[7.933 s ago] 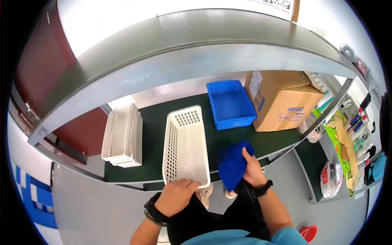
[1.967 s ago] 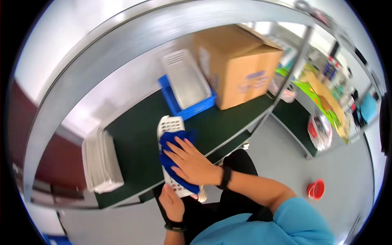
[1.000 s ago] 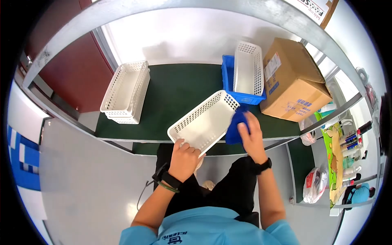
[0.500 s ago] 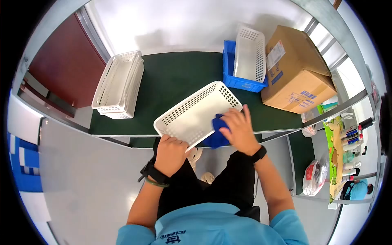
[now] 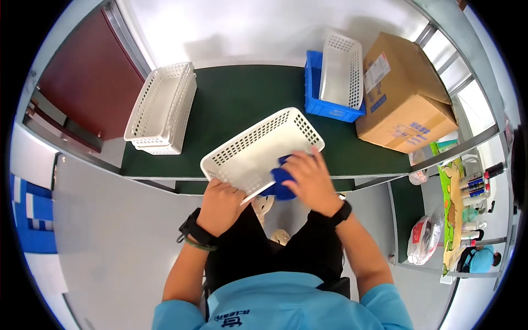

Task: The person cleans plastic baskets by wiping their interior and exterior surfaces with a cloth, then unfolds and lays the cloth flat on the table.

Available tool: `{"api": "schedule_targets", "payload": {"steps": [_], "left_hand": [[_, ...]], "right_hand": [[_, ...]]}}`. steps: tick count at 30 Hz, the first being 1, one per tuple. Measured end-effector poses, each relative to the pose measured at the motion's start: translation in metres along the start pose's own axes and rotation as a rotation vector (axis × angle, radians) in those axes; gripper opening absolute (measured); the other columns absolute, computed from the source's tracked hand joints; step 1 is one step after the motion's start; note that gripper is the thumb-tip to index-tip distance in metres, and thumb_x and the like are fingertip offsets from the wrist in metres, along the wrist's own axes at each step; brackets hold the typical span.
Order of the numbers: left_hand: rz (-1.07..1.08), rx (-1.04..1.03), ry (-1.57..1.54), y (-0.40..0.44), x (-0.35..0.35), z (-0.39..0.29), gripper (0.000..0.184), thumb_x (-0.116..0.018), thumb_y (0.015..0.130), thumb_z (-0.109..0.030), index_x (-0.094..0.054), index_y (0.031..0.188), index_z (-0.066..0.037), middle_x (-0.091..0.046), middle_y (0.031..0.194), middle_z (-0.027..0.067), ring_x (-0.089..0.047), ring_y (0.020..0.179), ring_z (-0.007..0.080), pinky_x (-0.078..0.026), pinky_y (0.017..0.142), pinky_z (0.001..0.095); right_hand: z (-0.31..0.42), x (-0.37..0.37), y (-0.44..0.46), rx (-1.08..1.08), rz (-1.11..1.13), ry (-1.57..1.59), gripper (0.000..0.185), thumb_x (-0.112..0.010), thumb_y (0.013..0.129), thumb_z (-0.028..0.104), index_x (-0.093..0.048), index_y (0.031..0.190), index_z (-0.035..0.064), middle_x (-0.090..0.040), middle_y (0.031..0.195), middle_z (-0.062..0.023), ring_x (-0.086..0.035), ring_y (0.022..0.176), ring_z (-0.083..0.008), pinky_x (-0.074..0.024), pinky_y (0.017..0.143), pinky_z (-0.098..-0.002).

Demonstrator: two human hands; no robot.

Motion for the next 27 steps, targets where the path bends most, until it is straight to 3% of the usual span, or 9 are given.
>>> {"api": "schedule_targets", "payload": {"steps": [7,10,12,16,17,18,20,21,27], "left_hand": [[-0.012,-0.014,-0.005,-0.001,0.001,0.007,0.019,-0.071,0.078,-0.026,-0.067,0.07,-0.009,-0.062,0.063,0.0045,-0.06,0.065,0.0217,-0.04,0.071,0.0348],[0.004,0.003,-0.014,0.005,-0.005,0.002,0.017,-0.073,0.074,-0.025,-0.067,0.071,-0.009,-0.064,0.067,0.0054,-0.06,0.067,0.0222,-0.04,0.072,0.0347],[0.032,-0.015,0.034,0.008,-0.014,-0.003,0.018,-0.074,0.069,-0.023,-0.068,0.073,-0.007,-0.066,0.073,0.0072,-0.062,0.07,0.0227,-0.041,0.074,0.0349],[0.072,-0.021,0.027,0.006,-0.007,0.0,0.018,-0.074,0.067,-0.021,-0.069,0.075,-0.005,-0.065,0.075,0.0086,-0.062,0.075,0.023,-0.041,0.078,0.0343],[0.159,0.018,-0.007,0.003,-0.012,0.004,0.021,-0.074,0.07,-0.025,-0.068,0.081,-0.008,-0.065,0.081,0.0052,-0.062,0.086,0.0209,-0.039,0.089,0.0382],[0.158,0.02,-0.001,0.001,-0.008,0.003,0.021,-0.074,0.07,-0.025,-0.068,0.081,-0.008,-0.065,0.081,0.0052,-0.062,0.086,0.0209,-0.039,0.089,0.0382],[-0.139,-0.05,0.021,-0.003,0.027,-0.008,0.024,-0.074,0.072,-0.031,-0.066,0.086,-0.013,-0.063,0.089,0.0009,-0.058,0.099,0.0176,-0.031,0.101,0.0481],[-0.1,-0.021,0.017,-0.007,0.025,-0.005,0.025,-0.074,0.073,-0.031,-0.064,0.091,-0.017,-0.059,0.094,-0.0008,-0.055,0.106,0.0154,-0.022,0.106,0.0566],[-0.042,-0.072,-0.155,-0.008,-0.001,0.003,0.024,-0.072,0.074,-0.019,-0.062,0.095,-0.015,-0.058,0.096,0.0021,-0.056,0.103,0.0184,-0.024,0.109,0.0487]], "right_hand": [[-0.069,0.008,-0.029,-0.305,-0.155,-0.026,0.036,-0.06,0.087,0.027,-0.058,0.116,0.0054,-0.055,0.125,-0.0105,-0.044,0.123,-0.0326,-0.0222,0.11,-0.055],[0.014,-0.003,-0.004,0.03,-0.091,0.017,0.04,-0.065,0.081,0.03,-0.06,0.112,0.0055,-0.056,0.118,-0.009,-0.046,0.12,-0.0296,-0.0231,0.11,-0.057],[0.059,-0.014,0.009,0.042,-0.031,0.158,0.038,-0.067,0.08,0.03,-0.061,0.109,0.0072,-0.057,0.116,-0.0064,-0.048,0.118,-0.0259,-0.0225,0.112,-0.0534],[0.054,-0.014,0.012,0.071,0.004,0.177,0.038,-0.066,0.081,0.031,-0.06,0.111,0.0092,-0.058,0.115,-0.0051,-0.049,0.117,-0.0242,-0.0247,0.112,-0.0496],[0.049,-0.013,0.012,0.095,0.038,0.179,0.038,-0.066,0.081,0.031,-0.06,0.112,0.0096,-0.058,0.114,-0.0048,-0.049,0.117,-0.0241,-0.0254,0.112,-0.0487],[0.044,-0.009,0.011,0.099,0.034,0.181,0.038,-0.066,0.081,0.031,-0.06,0.112,0.0096,-0.058,0.114,-0.0048,-0.049,0.117,-0.0241,-0.0254,0.112,-0.0487],[0.03,-0.002,0.008,0.077,0.038,0.099,0.038,-0.067,0.081,0.03,-0.06,0.112,0.0097,-0.058,0.114,-0.0049,-0.049,0.117,-0.0242,-0.0257,0.112,-0.0482],[0.024,0.002,0.004,0.067,0.043,0.147,0.038,-0.066,0.081,0.03,-0.06,0.112,0.009,-0.058,0.113,-0.0051,-0.049,0.118,-0.0246,-0.0254,0.112,-0.0487],[0.026,0.005,0.004,0.052,0.044,0.157,0.036,-0.066,0.082,0.029,-0.061,0.11,0.0071,-0.058,0.113,-0.0063,-0.048,0.117,-0.0263,-0.0243,0.112,-0.0502]]}}
Point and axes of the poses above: each hand's wrist, its own y-axis towards the middle knuckle, its own x-axis out of the back of the hand, z = x × y, the point moved 8 cm from there along y, towards the middle knuckle
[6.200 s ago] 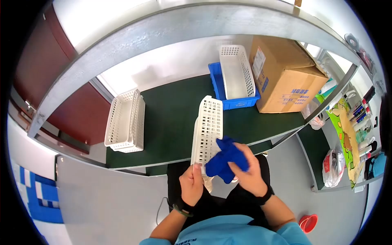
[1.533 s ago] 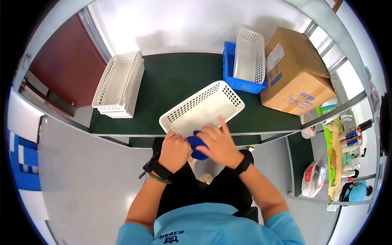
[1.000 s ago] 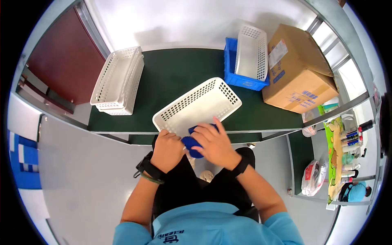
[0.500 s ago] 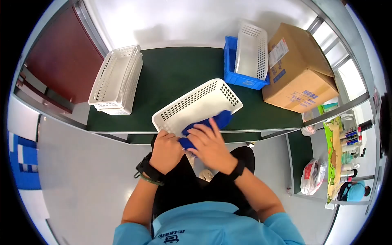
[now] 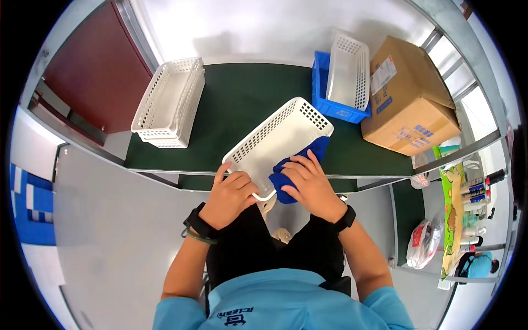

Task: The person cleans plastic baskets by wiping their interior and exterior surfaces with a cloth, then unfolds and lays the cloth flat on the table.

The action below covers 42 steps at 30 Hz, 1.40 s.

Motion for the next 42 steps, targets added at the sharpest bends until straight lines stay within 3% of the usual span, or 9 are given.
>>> {"api": "schedule_targets", "payload": {"steps": [13,15,19,27,30,32,35,39,42], "left_hand": [[0.082,-0.039,-0.197,-0.009,0.011,0.02,0.02,-0.071,0.073,-0.015,-0.063,0.091,-0.013,-0.056,0.089,0.0041,-0.053,0.102,0.025,-0.027,0.109,0.0474],[0.141,-0.037,-0.112,-0.015,0.02,0.033,0.018,-0.072,0.076,-0.023,-0.065,0.092,-0.016,-0.059,0.103,0.0016,-0.052,0.111,0.0251,-0.018,0.112,0.0543],[0.076,0.117,0.094,-0.017,0.06,0.028,0.022,-0.07,0.074,-0.007,-0.067,0.094,-0.016,-0.058,0.122,0.0015,-0.041,0.13,0.0267,-0.011,0.114,0.0576],[-0.102,0.196,0.111,0.036,0.034,-0.065,0.065,-0.069,0.073,-0.012,-0.044,0.131,0.004,-0.036,0.144,0.0204,-0.032,0.136,0.0382,-0.021,0.112,0.054],[-0.176,0.223,0.277,0.049,0.0,-0.041,0.05,-0.066,0.075,-0.011,-0.053,0.121,0.002,-0.053,0.127,0.0191,-0.049,0.121,0.0345,-0.033,0.106,0.0492],[0.16,0.339,0.235,0.047,-0.04,-0.007,0.029,-0.059,0.076,-0.006,-0.061,0.105,-0.002,-0.065,0.097,0.0131,-0.062,0.096,0.03,-0.044,0.094,0.0418],[-0.095,0.251,0.195,0.045,-0.013,-0.006,0.018,-0.053,0.075,-0.002,-0.062,0.09,-0.005,-0.064,0.077,0.0085,-0.062,0.076,0.0284,-0.047,0.081,0.0377],[-0.055,0.248,0.344,0.041,-0.003,-0.005,0.014,-0.057,0.074,-0.008,-0.06,0.088,-0.006,-0.06,0.077,0.0068,-0.06,0.082,0.0248,-0.045,0.087,0.0406],[-0.215,0.178,0.377,0.043,-0.002,-0.023,0.021,-0.062,0.075,-0.012,-0.06,0.095,-0.006,-0.059,0.083,0.0055,-0.057,0.089,0.024,-0.041,0.093,0.0445]], "right_hand": [[0.006,-0.001,0.008,0.111,0.015,-0.075,0.038,-0.066,0.081,0.034,-0.06,0.107,0.0077,-0.058,0.107,-0.0078,-0.054,0.108,-0.025,-0.0344,0.107,-0.0437],[-0.026,0.011,0.004,0.008,-0.02,-0.114,0.037,-0.065,0.083,0.032,-0.059,0.11,0.0058,-0.059,0.11,-0.01,-0.054,0.109,-0.0268,-0.0355,0.106,-0.0448],[-0.067,0.014,-0.017,-0.171,-0.127,0.036,0.035,-0.062,0.089,0.026,-0.057,0.112,0.0006,-0.059,0.114,-0.0155,-0.054,0.111,-0.033,-0.0358,0.105,-0.0487],[-0.046,-0.018,-0.018,-0.272,-0.187,0.188,0.035,-0.06,0.09,0.023,-0.056,0.115,-0.0019,-0.057,0.118,-0.0199,-0.052,0.114,-0.0361,-0.0323,0.107,-0.0502],[-0.046,-0.016,-0.02,-0.298,-0.226,0.26,0.035,-0.06,0.091,0.023,-0.056,0.115,-0.0034,-0.059,0.115,-0.0211,-0.055,0.11,-0.0378,-0.0381,0.102,-0.0462],[-0.06,-0.006,-0.027,-0.504,-0.316,0.49,0.036,-0.059,0.093,0.024,-0.055,0.115,-0.0051,-0.061,0.107,-0.0227,-0.059,0.101,-0.039,-0.045,0.092,-0.0398],[-0.085,0.023,-0.053,-0.764,-0.501,0.654,0.029,-0.053,0.098,0.025,-0.059,0.111,-0.001,-0.064,0.104,-0.0071,-0.06,0.092,-0.0111,-0.0484,0.08,-0.0275],[-0.107,0.059,-0.079,-0.921,-1.113,1.3,0.023,-0.054,0.099,0.028,-0.059,0.11,0.0094,-0.064,0.099,-0.0017,-0.061,0.089,-0.011,-0.0488,0.079,-0.0243],[-0.097,0.076,-0.073,-0.814,-1.148,1.33,0.025,-0.054,0.099,0.026,-0.053,0.118,0.0095,-0.062,0.107,-0.0014,-0.06,0.096,-0.0125,-0.0491,0.083,-0.0284]]}}
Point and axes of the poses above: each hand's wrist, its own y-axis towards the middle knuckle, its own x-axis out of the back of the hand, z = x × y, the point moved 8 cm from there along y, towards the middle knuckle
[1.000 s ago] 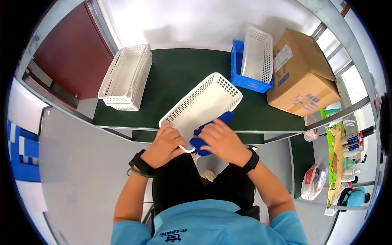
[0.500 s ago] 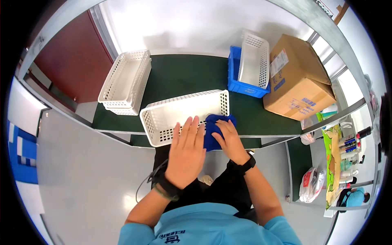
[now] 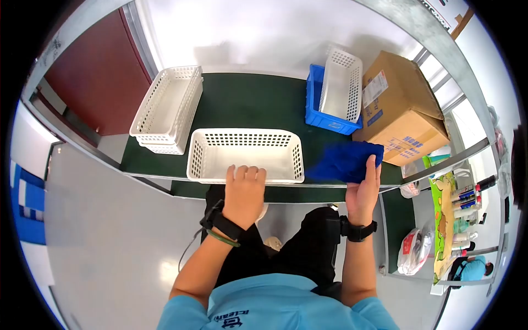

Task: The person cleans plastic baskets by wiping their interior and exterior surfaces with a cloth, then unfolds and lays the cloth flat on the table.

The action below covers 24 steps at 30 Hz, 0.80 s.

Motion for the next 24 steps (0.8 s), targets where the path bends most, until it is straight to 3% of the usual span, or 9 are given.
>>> {"api": "schedule_targets", "payload": {"steps": [3,7,9,10,13,14,18,20,24], "left_hand": [[0.029,0.005,-0.165,0.002,-0.009,-0.018,0.029,-0.067,0.076,-0.018,-0.059,0.101,-0.005,-0.059,0.088,0.0051,-0.055,0.093,0.0235,-0.037,0.097,0.0455],[0.051,0.049,-0.173,0.009,-0.031,-0.02,0.023,-0.073,0.073,-0.022,-0.06,0.085,-0.007,-0.06,0.078,0.0064,-0.057,0.08,0.0244,-0.038,0.086,0.0411],[0.013,0.044,-0.181,0.012,-0.029,-0.02,0.022,-0.072,0.074,-0.022,-0.059,0.081,-0.007,-0.059,0.075,0.0057,-0.057,0.077,0.0239,-0.037,0.085,0.0405],[-0.024,0.036,-0.188,0.012,-0.026,-0.02,0.021,-0.072,0.074,-0.022,-0.058,0.077,-0.008,-0.058,0.072,0.005,-0.056,0.074,0.0234,-0.037,0.083,0.0399],[-0.013,0.018,-0.258,0.01,-0.025,-0.017,0.02,-0.072,0.074,-0.022,-0.059,0.077,-0.007,-0.058,0.072,0.0047,-0.056,0.075,0.023,-0.037,0.083,0.0394],[-0.009,0.018,-0.259,0.009,-0.026,-0.017,0.02,-0.072,0.074,-0.022,-0.059,0.077,-0.007,-0.058,0.072,0.0047,-0.056,0.075,0.023,-0.037,0.083,0.0394],[-0.036,-0.031,-0.283,0.008,-0.026,-0.015,0.02,-0.072,0.075,-0.023,-0.059,0.076,-0.007,-0.058,0.071,0.004,-0.056,0.075,0.0223,-0.037,0.081,0.0388],[-0.042,-0.051,-0.291,0.009,-0.026,-0.018,0.02,-0.072,0.075,-0.023,-0.059,0.076,-0.008,-0.058,0.071,0.0039,-0.056,0.074,0.022,-0.037,0.08,0.0383],[0.034,0.023,-0.213,0.015,-0.033,-0.015,0.02,-0.073,0.074,-0.023,-0.059,0.076,-0.008,-0.058,0.07,0.0038,-0.057,0.075,0.0217,-0.037,0.078,0.037]], "right_hand": [[-0.006,-0.011,-0.01,0.09,0.049,-0.074,0.03,-0.054,0.099,0.021,-0.047,0.125,0.0083,-0.056,0.114,-0.0038,-0.054,0.102,-0.0138,-0.0435,0.091,-0.0307],[-0.062,-0.009,-0.029,0.097,0.257,-0.689,0.032,-0.052,0.098,0.02,-0.046,0.123,0.0005,-0.051,0.12,-0.0116,-0.047,0.115,-0.0198,-0.0354,0.101,-0.0343],[-0.086,-0.029,-0.046,0.328,0.448,-0.933,0.032,-0.053,0.097,0.02,-0.048,0.119,-0.0028,-0.049,0.122,-0.0186,-0.045,0.118,-0.0247,-0.0328,0.104,-0.0352],[-0.079,-0.04,-0.052,0.553,0.459,-1.093,0.035,-0.056,0.095,0.021,-0.045,0.118,-0.0039,-0.051,0.117,-0.0243,-0.05,0.113,-0.0312,-0.0376,0.099,-0.0343],[-0.088,-0.028,-0.018,0.317,0.359,-0.975,0.038,-0.056,0.095,0.021,-0.042,0.119,-0.0043,-0.053,0.111,-0.0269,-0.057,0.103,-0.037,-0.0455,0.088,-0.0375],[-0.09,-0.033,-0.011,0.277,0.383,-1.02,0.042,-0.058,0.093,0.02,-0.038,0.121,-0.0054,-0.056,0.105,-0.0301,-0.061,0.091,-0.0417,-0.0502,0.077,-0.0416],[-0.092,-0.072,0.011,0.496,0.646,-1.387,0.048,-0.059,0.091,0.022,-0.038,0.122,-0.008,-0.059,0.1,-0.0327,-0.062,0.087,-0.0441,-0.0514,0.075,-0.0458],[-0.107,-0.071,0.03,0.088,0.721,-1.497,0.053,-0.06,0.089,0.028,-0.04,0.118,-0.0111,-0.061,0.095,-0.0331,-0.062,0.085,-0.0457,-0.0515,0.075,-0.0474],[-0.107,-0.058,0.023,0.167,0.589,-1.38,0.05,-0.06,0.088,0.032,-0.046,0.106,-0.0124,-0.062,0.092,-0.0327,-0.062,0.087,-0.0462,-0.051,0.075,-0.0463]]}}
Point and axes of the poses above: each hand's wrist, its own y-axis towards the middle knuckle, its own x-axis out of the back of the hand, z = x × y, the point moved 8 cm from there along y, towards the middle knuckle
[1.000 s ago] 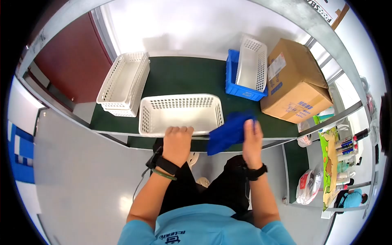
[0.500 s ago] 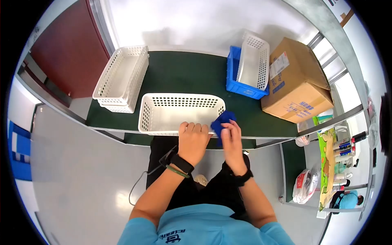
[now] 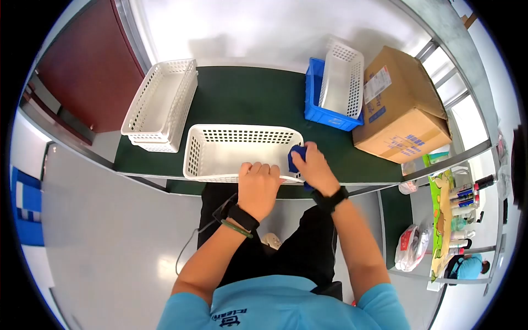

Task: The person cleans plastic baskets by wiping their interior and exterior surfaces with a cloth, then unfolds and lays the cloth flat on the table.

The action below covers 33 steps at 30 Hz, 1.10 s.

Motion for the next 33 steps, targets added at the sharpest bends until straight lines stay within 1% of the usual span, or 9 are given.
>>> {"api": "schedule_targets", "payload": {"steps": [5,12,19,24,27,28,29,31,33], "left_hand": [[0.029,-0.02,-0.014,0.004,0.001,0.007,0.021,-0.073,0.073,-0.023,-0.059,0.076,-0.008,-0.059,0.07,0.0039,-0.057,0.074,0.0218,-0.037,0.078,0.0368],[0.029,-0.136,-0.11,0.002,0.002,0.0,0.023,-0.073,0.074,-0.026,-0.058,0.074,-0.009,-0.059,0.07,0.0035,-0.056,0.073,0.0213,-0.037,0.079,0.0379],[0.021,-0.169,-0.12,0.0,0.004,0.0,0.025,-0.072,0.074,-0.03,-0.06,0.077,-0.008,-0.059,0.071,0.0037,-0.056,0.073,0.0219,-0.037,0.08,0.0375],[0.066,-0.173,-0.111,0.001,0.008,0.006,0.025,-0.073,0.072,-0.03,-0.061,0.078,-0.009,-0.059,0.073,0.0026,-0.056,0.076,0.0208,-0.037,0.082,0.0365],[0.092,-0.183,-0.099,-0.002,0.015,0.023,0.025,-0.075,0.069,-0.029,-0.061,0.079,-0.01,-0.059,0.073,0.0009,-0.056,0.08,0.0202,-0.036,0.084,0.0373],[0.102,-0.214,-0.12,-0.001,0.017,0.029,0.026,-0.075,0.07,-0.03,-0.06,0.078,-0.011,-0.059,0.073,0.0003,-0.055,0.081,0.0203,-0.035,0.085,0.0388],[0.11,-0.247,-0.139,0.0,0.021,0.034,0.026,-0.075,0.07,-0.032,-0.06,0.078,-0.012,-0.058,0.073,-0.0002,-0.054,0.082,0.0205,-0.034,0.085,0.0402],[0.166,-0.207,-0.115,-0.002,0.027,0.048,0.026,-0.077,0.067,-0.028,-0.059,0.078,-0.012,-0.059,0.081,-0.0006,-0.054,0.093,0.0197,-0.032,0.094,0.0446],[0.135,-0.161,0.054,-0.005,0.04,0.055,0.03,-0.079,0.064,-0.022,-0.06,0.084,-0.012,-0.06,0.097,0.0006,-0.052,0.107,0.0204,-0.026,0.105,0.0508]], "right_hand": [[-0.012,-0.002,-0.038,-0.165,0.137,0.202,0.065,-0.059,0.088,0.032,-0.038,0.122,-0.0193,-0.061,0.099,-0.0354,-0.064,0.094,-0.0435,-0.0503,0.082,-0.0416],[0.004,-0.005,0.01,0.027,0.382,-0.17,0.059,-0.057,0.085,0.026,-0.032,0.117,-0.0159,-0.062,0.092,-0.0334,-0.063,0.086,-0.0455,-0.0519,0.076,-0.0476],[0.02,0.0,0.039,0.19,0.149,-0.392,0.065,-0.056,0.085,0.028,-0.03,0.133,-0.0087,-0.062,0.103,-0.0287,-0.063,0.091,-0.0434,-0.0521,0.075,-0.0491],[0.004,-0.003,0.035,0.049,0.262,-0.295,0.045,-0.053,0.09,0.033,-0.052,0.107,-0.0091,-0.064,0.089,-0.031,-0.064,0.086,-0.0443,-0.0515,0.074,-0.0486],[-0.011,-0.008,0.026,0.062,0.316,-0.095,0.048,-0.054,0.09,0.036,-0.055,0.1,-0.0108,-0.063,0.09,-0.0321,-0.063,0.086,-0.0454,-0.0509,0.073,-0.047],[-0.011,-0.006,0.019,0.038,0.321,0.03,0.053,-0.055,0.09,0.042,-0.057,0.094,-0.0112,-0.063,0.087,-0.0323,-0.065,0.084,-0.043,-0.0507,0.07,-0.0433],[-0.014,-0.005,0.008,-0.08,0.403,0.086,0.053,-0.057,0.092,0.042,-0.057,0.103,-0.01,-0.066,0.092,-0.0251,-0.066,0.084,-0.0293,-0.0511,0.073,-0.0361],[-0.01,-0.006,-0.019,-0.183,0.431,0.617,0.052,-0.06,0.093,0.039,-0.055,0.113,-0.008,-0.066,0.099,-0.0133,-0.061,0.086,-0.0163,-0.0496,0.079,-0.0291],[-0.026,0.004,-0.038,-0.258,0.353,0.733,0.051,-0.062,0.093,0.036,-0.053,0.121,-0.0055,-0.063,0.103,-0.0057,-0.057,0.089,-0.0111,-0.0481,0.083,-0.0262]]}}
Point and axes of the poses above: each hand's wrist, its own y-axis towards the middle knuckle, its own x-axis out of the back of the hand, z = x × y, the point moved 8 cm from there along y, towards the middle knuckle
